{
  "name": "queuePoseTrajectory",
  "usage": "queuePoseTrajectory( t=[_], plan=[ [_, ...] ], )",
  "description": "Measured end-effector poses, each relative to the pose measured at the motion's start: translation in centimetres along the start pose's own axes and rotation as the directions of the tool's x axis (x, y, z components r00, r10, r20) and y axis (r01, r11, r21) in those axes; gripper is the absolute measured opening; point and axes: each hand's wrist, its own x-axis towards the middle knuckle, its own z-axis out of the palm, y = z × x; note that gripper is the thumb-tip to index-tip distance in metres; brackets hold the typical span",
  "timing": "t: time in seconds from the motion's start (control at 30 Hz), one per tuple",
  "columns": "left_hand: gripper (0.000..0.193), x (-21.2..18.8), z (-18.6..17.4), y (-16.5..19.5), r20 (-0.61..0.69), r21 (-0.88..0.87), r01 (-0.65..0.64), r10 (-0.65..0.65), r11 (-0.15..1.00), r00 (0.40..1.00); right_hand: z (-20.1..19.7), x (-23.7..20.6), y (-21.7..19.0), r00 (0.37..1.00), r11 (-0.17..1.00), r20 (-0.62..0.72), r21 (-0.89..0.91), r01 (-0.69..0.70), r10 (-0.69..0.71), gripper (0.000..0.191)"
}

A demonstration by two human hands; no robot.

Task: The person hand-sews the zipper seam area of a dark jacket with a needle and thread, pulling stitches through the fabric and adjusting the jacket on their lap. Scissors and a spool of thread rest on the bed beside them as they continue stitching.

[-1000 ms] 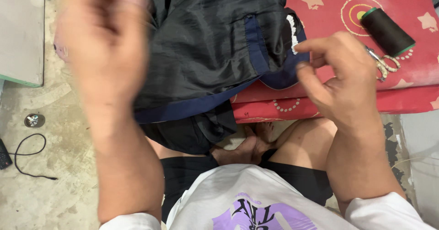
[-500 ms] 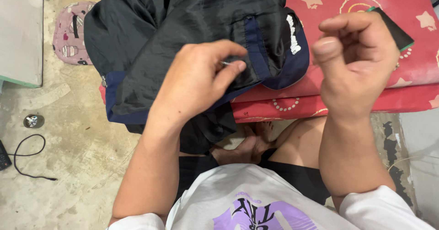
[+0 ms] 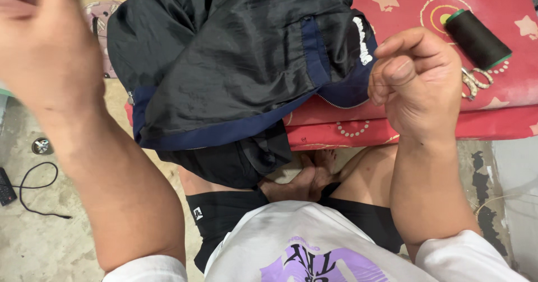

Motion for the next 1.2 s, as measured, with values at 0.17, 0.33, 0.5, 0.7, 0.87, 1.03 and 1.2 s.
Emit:
queuePoseTrajectory(
  t=[0.17,0.33,0.5,0.7,0.87,1.03,1.2],
  plan=[
    [0.017,0.2,-0.9,-2.4,-0.002,0.411,-0.191,0.21,0.891,0.978,0.1,0.3,0.3,0.999,0.999,0.006,-0.021,-0.045,0.045,0.026],
    [0.021,0.0,0.7,2.8,0.138,0.252,-0.201,0.171,0.947,0.976,0.6,0.3,0.0,0.992,0.985,0.047,-0.127,-0.114,0.12,0.017],
    [0.013,-2.2,5.5,10.2,0.333,-0.272,-0.179,0.267,0.945,0.904,0.9,0.5,-0.4,0.985,0.984,0.072,-0.096,-0.152,0.159,0.015],
    [0.017,-4.5,8.4,13.8,0.573,-0.333,0.04,0.169,0.942,0.802,0.7,0.4,-0.4,0.985,0.986,0.083,-0.092,-0.142,0.149,0.015],
    [0.015,-5.6,9.6,13.7,0.56,-0.324,-0.149,0.317,0.934,0.766,0.7,0.3,-0.3,0.985,0.985,0.084,-0.099,-0.143,0.151,0.015],
    [0.008,-5.9,9.8,13.3,0.603,-0.291,-0.13,0.287,0.948,0.744,0.7,0.4,-0.4,0.986,0.992,0.115,-0.066,-0.11,0.117,0.015],
    [0.014,-5.7,9.0,12.1,0.658,-0.416,0.173,0.164,0.893,0.735,1.3,0.4,-0.6,0.988,0.959,0.12,-0.278,-0.057,0.094,0.021]
  ],
)
